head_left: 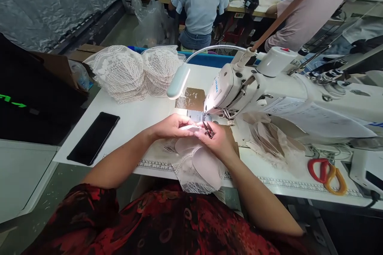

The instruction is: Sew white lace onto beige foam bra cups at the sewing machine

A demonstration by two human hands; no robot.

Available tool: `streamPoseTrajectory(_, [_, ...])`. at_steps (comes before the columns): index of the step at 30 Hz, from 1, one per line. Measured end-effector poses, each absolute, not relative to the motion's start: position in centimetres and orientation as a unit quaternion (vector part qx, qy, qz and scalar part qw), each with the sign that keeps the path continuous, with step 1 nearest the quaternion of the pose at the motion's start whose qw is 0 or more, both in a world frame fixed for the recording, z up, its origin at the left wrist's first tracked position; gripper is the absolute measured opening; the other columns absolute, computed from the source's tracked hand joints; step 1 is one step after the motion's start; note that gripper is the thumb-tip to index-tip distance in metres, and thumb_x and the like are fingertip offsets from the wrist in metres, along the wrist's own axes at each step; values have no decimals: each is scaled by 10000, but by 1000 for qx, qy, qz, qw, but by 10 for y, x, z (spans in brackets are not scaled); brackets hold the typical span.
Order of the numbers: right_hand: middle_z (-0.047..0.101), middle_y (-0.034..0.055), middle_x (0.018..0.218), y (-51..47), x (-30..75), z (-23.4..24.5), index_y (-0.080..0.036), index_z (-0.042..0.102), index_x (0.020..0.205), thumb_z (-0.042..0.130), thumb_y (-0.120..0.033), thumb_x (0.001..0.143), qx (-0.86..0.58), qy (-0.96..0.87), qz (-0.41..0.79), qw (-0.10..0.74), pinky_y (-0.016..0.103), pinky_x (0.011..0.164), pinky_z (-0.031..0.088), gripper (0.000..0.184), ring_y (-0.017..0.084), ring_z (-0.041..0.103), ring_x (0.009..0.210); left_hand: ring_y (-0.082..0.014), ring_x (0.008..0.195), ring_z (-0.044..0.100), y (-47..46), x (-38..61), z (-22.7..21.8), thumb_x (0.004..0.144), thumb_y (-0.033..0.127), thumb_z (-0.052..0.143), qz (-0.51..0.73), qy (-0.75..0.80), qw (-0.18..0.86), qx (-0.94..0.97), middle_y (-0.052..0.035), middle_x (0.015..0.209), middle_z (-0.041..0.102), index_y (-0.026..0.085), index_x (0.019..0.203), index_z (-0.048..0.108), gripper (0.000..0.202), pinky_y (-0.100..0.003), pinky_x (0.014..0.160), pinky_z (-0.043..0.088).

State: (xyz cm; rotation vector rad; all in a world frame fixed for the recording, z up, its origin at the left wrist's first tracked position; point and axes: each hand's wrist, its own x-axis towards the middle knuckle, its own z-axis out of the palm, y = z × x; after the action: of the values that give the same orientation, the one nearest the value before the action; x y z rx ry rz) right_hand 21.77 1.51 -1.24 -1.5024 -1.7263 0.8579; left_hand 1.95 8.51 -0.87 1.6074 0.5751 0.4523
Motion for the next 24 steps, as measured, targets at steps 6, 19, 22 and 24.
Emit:
streamPoseTrajectory(6, [445,-49,625,15,216,-26,-194,558,768,632,-401,777,-584,-601,389,382,243,562,330,220,105,404,580,-92,675,490,90,6,-7,771,336,691,208,299,665,652,-2,744,556,110,806,630,237,-220,623,385])
streamPoseTrajectory(19, [465,-57,624,12,217,-28,-205,548,741,618,-310,772,-582,-597,356,422,231,539,334,130,94,404,554,-126,774,526,91,10,-6,745,318,695,220,318,592,707,-28,887,579,142,918,627,256,-249,692,423])
streamPoseTrajectory(22, [515,-50,645,10,217,-29,-214,545,728,604,-234,759,-572,-617,304,446,231,530,352,70,92,428,540,-85,638,441,87,11,-7,742,206,642,224,328,530,749,27,724,480,147,768,564,101,-207,579,358])
streamPoseTrajectory(24, [544,-46,652,9,218,-31,-221,546,719,584,-152,737,-549,-644,243,474,233,538,373,80,99,463,552,-67,569,361,86,11,-7,732,115,566,241,319,507,764,53,637,379,154,669,487,109,-194,526,306])
